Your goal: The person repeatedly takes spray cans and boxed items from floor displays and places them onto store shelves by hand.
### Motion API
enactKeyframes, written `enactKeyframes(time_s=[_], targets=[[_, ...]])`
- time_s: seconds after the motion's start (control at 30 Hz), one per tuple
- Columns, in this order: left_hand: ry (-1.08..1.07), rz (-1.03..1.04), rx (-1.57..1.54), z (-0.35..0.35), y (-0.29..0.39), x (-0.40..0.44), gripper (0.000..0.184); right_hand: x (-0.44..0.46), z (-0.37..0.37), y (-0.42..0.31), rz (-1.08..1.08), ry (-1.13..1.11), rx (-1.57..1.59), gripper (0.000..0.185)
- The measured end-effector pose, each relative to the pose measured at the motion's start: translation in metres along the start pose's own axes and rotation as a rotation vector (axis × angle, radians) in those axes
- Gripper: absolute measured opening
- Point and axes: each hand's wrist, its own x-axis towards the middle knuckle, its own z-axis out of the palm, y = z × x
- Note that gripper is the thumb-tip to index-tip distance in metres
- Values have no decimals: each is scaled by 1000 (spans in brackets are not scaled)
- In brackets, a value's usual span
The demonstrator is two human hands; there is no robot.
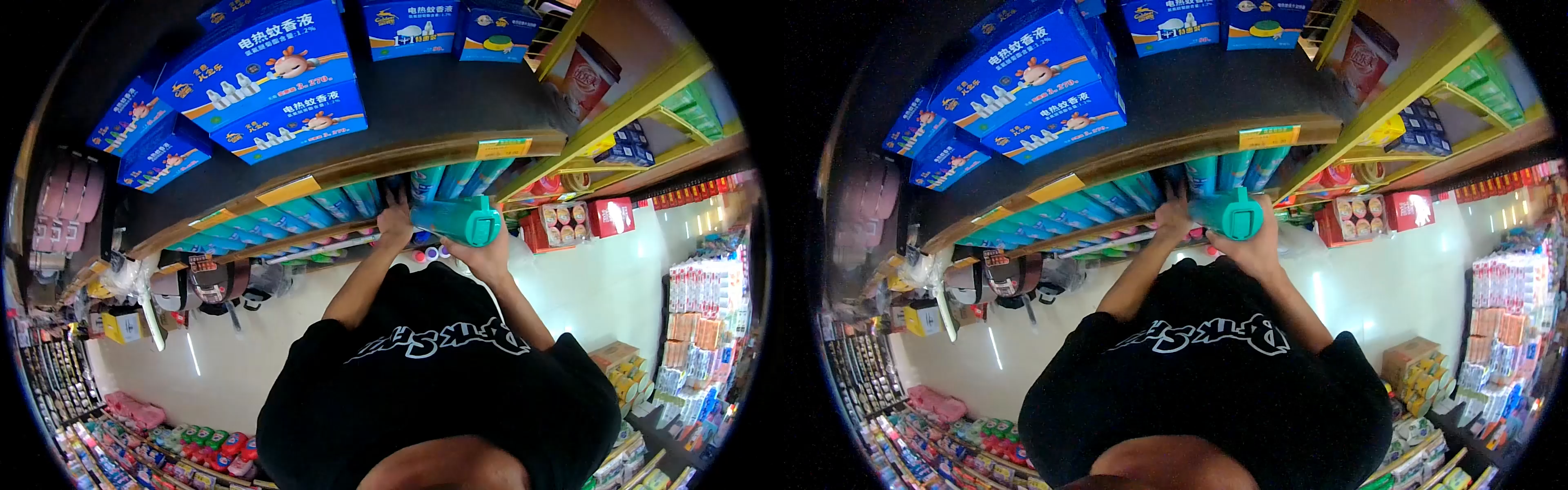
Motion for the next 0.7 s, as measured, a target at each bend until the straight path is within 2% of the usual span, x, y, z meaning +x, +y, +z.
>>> enactKeyframes(time_s=[0.23, 0.33, 0.4, 0.47, 0.6, 0.7], targets=[[20, 114, 15, -29, -22, -74, 72, 10, 26, 4, -12, -55, 34, 60], [54, 184, -37, -31, -32, -93, 59, 17, 42, 6, -211, -52, -96, 58], [89, 194, -102, -27, -37, -95, 48, 21, 56, 15, -254, -54, -118, 59], [136, 188, -145, -38, -35, -94, 46, 24, 68, 13, -321, -24, -190, 62], [313, 300, -254, -51, -28, -83, 45, 31, 85, 19, -274, 0, -263, 69], [202, 253, -245, -58, -28, -83, 51, 35, 98, 20, -159, 28, -208, 72]])
